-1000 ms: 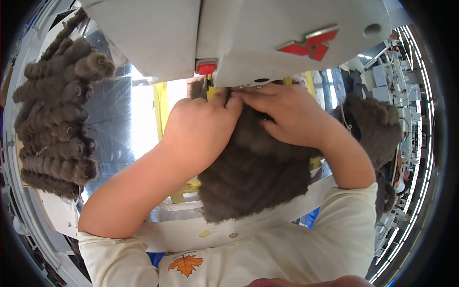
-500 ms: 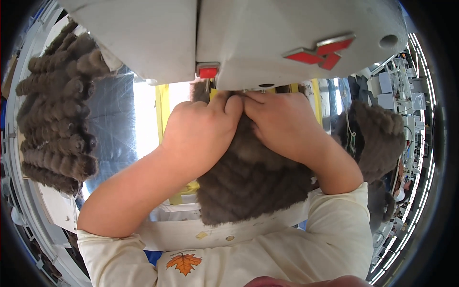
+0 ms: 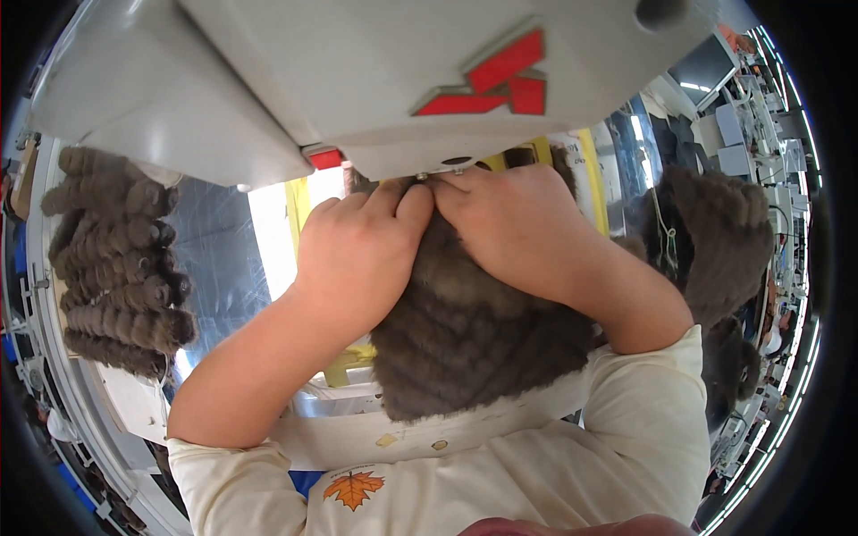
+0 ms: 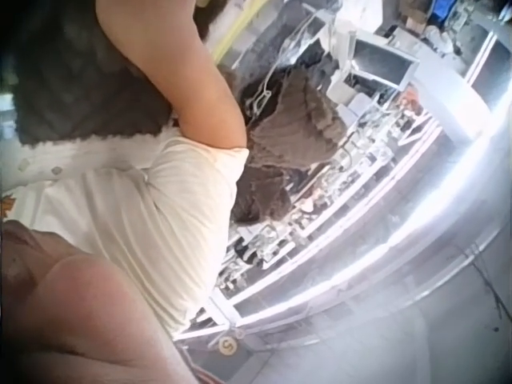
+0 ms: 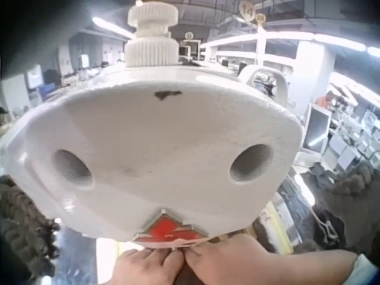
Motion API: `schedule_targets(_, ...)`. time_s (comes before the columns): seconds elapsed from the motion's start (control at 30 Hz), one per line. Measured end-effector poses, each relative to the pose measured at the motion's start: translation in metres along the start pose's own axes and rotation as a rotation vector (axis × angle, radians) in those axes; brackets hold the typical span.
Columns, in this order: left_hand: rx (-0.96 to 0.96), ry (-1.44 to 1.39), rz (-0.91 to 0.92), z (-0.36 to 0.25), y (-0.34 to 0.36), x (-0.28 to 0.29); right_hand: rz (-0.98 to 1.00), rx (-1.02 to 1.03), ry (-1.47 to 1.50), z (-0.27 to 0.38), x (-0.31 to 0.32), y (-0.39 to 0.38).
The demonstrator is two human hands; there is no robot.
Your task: Sewing braided fur components onto a fur panel using an industrial sewing machine.
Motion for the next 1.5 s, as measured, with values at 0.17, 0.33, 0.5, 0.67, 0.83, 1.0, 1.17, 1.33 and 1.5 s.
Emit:
schedule_targets(0.17,-0.075,0.045,-0.106,-0.006,0.001,0.007,0.048,-0.014,-0.022,-0.004,-0.001,-0.002)
schedule_targets(0.33,-0.114,-0.021,-0.049,-0.013,-0.003,0.009,0.003,-0.033,0.008,-0.011,0.004,-0.005)
schedule_targets(0.5,-0.185,-0.115,-0.028,-0.027,-0.014,0.014,0.037,-0.032,0.074,-0.013,0.011,-0.002)
schedule_targets(0.67,-0.138,-0.153,0.070,-0.028,-0.020,0.002,0.113,-0.027,0.207,-0.025,0.011,0.002)
schedule_targets(0.83,-0.102,-0.149,0.094,-0.030,-0.022,0.005,0.148,-0.065,0.204,-0.031,0.006,0.001)
schedule_targets(1.0,-0.116,-0.096,0.152,-0.034,-0.020,-0.002,0.185,-0.091,0.199,-0.037,0.005,0.006)
schedule_targets(1.17,-0.091,-0.104,0.164,-0.033,-0.021,-0.004,0.235,-0.148,0.170,-0.041,0.002,0.006)
schedule_targets(1.33,-0.085,-0.076,0.181,-0.033,-0.022,-0.006,0.186,-0.143,0.152,-0.047,0.001,0.007)
schedule_targets(1.5,-0.080,-0.089,0.196,-0.031,-0.016,-0.009,0.123,-0.127,0.185,-0.053,0.005,0.009)
Point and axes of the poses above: each hand's wrist, its own y-axis towards the middle knuckle, its own x-axis out of the back of the hand, z = x × y, the point moved 10 cm from there along y, towards the middle knuckle, and after that the axes turned 8 degrees about -z, right-handed, at the moved point
